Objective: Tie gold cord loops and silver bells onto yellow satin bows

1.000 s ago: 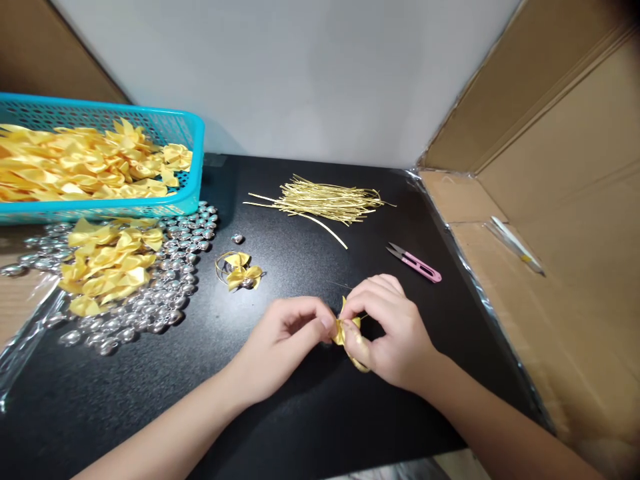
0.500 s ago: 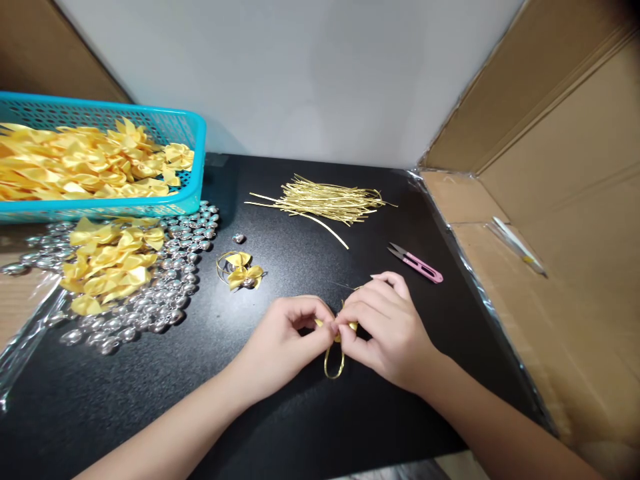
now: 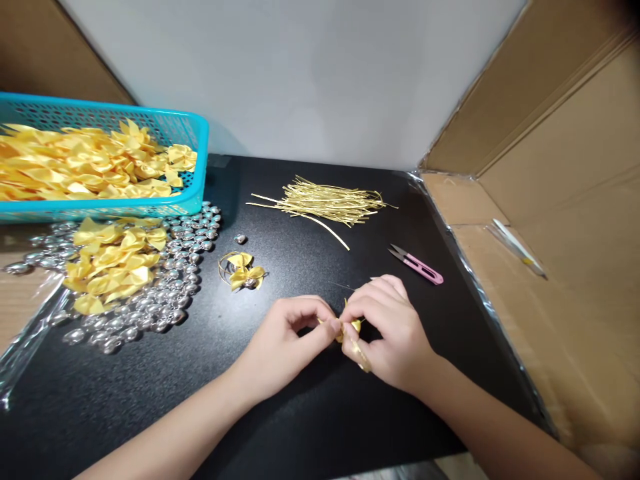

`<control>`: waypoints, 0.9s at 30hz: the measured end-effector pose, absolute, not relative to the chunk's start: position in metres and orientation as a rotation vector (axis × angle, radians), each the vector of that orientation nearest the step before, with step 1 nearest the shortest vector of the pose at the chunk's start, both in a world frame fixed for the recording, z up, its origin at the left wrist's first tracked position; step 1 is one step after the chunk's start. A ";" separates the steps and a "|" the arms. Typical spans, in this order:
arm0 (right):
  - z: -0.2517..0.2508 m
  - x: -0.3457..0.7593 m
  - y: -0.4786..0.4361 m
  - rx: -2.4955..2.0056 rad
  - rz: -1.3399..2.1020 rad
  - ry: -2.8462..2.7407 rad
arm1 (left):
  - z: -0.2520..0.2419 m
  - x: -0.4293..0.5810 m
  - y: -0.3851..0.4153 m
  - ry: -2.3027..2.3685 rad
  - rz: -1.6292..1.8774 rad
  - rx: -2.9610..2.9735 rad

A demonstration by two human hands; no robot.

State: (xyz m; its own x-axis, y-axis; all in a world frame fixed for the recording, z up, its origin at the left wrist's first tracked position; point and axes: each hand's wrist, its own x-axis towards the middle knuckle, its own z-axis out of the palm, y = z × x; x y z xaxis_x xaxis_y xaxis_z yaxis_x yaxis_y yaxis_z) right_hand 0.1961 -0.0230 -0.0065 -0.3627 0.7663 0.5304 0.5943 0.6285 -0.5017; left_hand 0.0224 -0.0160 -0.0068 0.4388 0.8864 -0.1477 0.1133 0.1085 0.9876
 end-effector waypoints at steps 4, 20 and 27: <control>-0.008 0.198 -0.023 -1.050 0.179 -2.175 | -0.008 0.022 -0.017 1.022 0.716 1.346; -0.009 0.192 -0.030 -1.147 0.243 -2.108 | -0.010 0.027 -0.020 1.113 0.738 1.242; -0.005 0.193 -0.029 -1.143 0.184 -2.154 | -0.011 0.026 -0.022 1.092 0.761 1.309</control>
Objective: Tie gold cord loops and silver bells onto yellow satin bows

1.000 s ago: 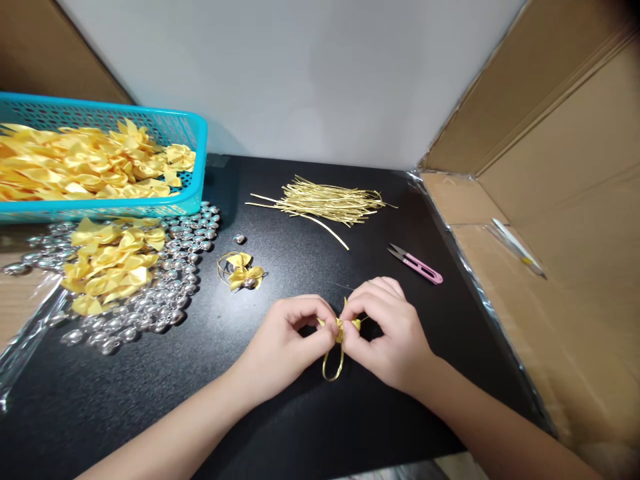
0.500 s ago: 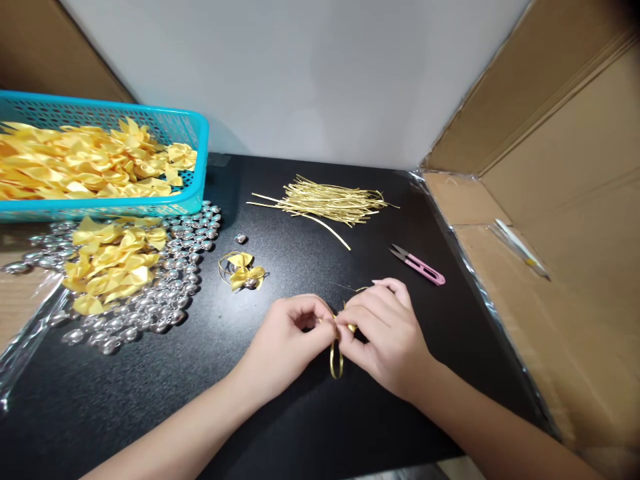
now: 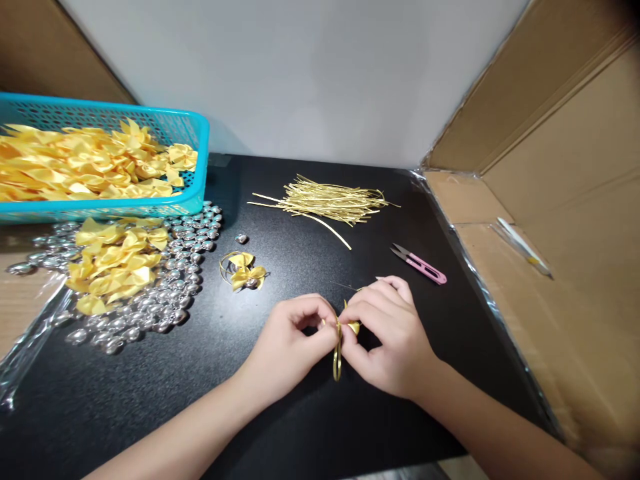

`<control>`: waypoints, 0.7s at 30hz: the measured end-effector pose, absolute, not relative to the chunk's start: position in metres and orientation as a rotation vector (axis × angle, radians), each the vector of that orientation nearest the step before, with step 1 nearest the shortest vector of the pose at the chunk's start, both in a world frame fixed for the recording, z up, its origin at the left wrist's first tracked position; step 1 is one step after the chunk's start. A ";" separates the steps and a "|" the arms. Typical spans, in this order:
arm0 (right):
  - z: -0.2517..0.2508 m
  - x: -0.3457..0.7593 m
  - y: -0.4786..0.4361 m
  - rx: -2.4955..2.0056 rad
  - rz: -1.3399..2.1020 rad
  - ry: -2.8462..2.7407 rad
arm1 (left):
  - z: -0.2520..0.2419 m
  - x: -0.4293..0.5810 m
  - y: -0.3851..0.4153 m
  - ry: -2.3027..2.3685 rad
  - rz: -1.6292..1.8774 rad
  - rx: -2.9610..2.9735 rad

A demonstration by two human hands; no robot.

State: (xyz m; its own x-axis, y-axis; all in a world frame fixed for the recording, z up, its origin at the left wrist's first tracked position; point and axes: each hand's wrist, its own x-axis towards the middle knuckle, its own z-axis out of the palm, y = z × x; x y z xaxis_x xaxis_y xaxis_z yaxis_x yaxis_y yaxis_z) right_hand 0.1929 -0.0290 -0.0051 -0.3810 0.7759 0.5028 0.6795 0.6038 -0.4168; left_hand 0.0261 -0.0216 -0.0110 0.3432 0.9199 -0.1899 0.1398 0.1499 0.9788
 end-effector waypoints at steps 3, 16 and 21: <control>-0.005 0.193 -0.030 -1.124 0.073 -2.193 | -0.011 0.027 -0.022 1.102 0.752 1.346; -0.008 0.192 -0.028 -1.131 0.462 -1.933 | -0.009 0.028 -0.022 1.076 0.787 1.502; -0.002 0.193 -0.025 -1.146 0.704 -1.900 | -0.010 0.026 -0.022 1.087 0.771 1.500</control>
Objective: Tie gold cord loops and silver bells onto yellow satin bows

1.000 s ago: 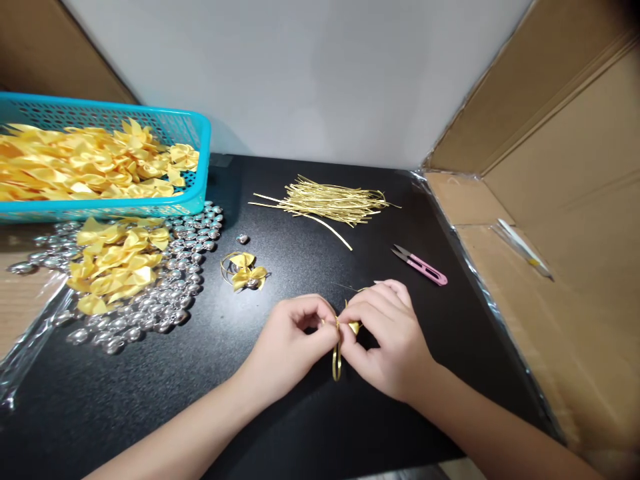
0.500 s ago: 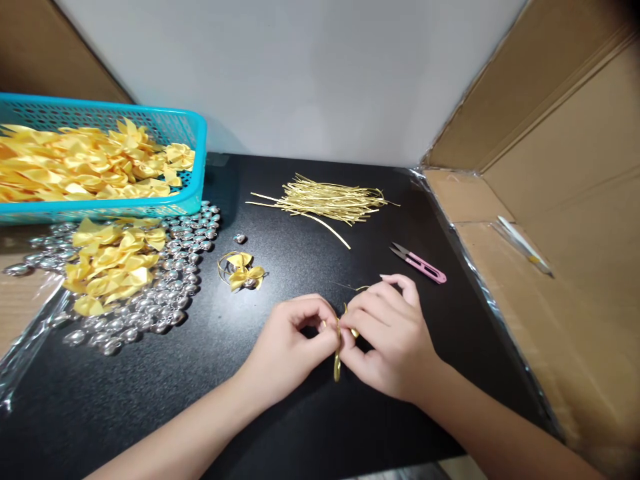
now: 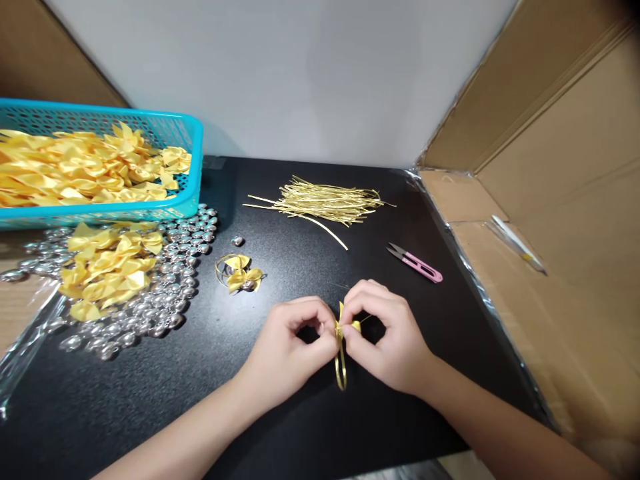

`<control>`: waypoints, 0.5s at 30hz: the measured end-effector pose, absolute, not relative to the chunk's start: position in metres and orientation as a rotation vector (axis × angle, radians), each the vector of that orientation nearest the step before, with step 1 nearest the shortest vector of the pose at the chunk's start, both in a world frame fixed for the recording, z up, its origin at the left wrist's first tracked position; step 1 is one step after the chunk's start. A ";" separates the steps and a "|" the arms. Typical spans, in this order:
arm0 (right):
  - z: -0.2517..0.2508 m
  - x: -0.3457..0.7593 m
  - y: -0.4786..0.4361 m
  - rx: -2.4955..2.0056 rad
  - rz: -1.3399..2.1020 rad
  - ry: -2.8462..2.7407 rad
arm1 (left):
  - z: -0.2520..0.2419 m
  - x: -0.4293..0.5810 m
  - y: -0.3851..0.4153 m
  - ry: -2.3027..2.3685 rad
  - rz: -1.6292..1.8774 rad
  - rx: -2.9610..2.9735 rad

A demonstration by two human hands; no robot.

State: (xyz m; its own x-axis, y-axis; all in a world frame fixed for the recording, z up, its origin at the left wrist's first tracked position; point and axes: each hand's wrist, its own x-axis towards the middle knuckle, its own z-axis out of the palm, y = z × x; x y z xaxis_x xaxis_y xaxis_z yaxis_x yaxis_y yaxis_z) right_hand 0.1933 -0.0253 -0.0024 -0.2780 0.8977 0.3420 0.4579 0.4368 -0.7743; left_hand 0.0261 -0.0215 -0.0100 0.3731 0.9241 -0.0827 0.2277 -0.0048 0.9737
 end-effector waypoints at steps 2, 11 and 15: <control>-0.001 0.195 -0.024 -1.142 0.626 -1.966 | -0.011 0.025 -0.021 1.099 0.755 1.508; -0.001 0.200 -0.023 -1.075 0.377 -2.116 | -0.010 0.027 -0.021 1.096 0.796 1.578; -0.001 0.196 -0.024 -1.123 0.647 -1.951 | -0.009 0.027 -0.021 1.050 0.833 1.629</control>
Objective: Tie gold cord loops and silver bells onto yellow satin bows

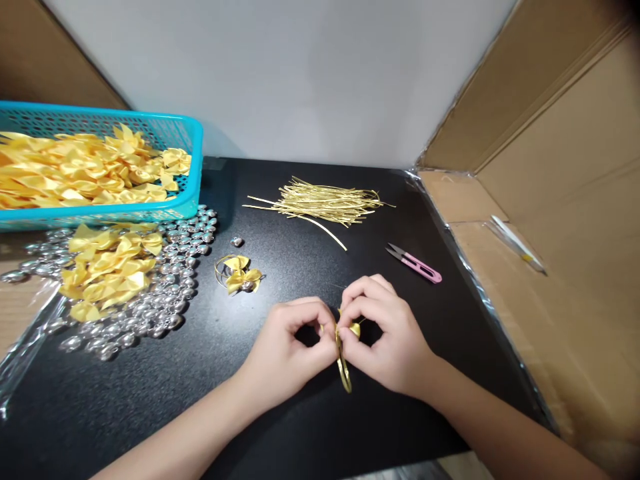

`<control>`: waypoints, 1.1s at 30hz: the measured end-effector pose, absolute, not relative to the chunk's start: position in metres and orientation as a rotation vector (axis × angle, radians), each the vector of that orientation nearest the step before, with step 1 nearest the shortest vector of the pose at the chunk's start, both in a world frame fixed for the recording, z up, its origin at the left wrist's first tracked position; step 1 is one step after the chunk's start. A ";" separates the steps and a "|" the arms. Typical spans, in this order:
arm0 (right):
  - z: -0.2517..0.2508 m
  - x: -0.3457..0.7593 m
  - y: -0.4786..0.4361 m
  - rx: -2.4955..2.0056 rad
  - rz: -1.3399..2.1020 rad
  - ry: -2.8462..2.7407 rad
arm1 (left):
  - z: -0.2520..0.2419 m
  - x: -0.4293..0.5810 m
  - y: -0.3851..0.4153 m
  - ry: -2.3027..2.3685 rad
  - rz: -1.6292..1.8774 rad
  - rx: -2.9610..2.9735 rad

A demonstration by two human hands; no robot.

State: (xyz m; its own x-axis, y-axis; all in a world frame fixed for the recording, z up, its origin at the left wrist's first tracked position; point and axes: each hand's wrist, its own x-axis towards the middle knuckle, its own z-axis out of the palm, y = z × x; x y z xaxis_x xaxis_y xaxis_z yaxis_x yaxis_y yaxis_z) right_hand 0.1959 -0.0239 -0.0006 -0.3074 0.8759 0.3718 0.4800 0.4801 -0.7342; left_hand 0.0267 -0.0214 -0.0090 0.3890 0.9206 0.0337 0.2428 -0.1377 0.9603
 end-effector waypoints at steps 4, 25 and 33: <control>-0.001 0.194 -0.025 -1.181 0.870 -1.812 | -0.007 0.027 -0.020 1.031 0.878 1.656; 0.002 0.203 -0.023 -0.998 0.424 -2.065 | -0.009 0.024 -0.020 1.021 0.889 1.657; 0.005 0.201 -0.022 -1.106 1.126 -1.748 | -0.006 0.024 -0.019 0.974 0.867 1.579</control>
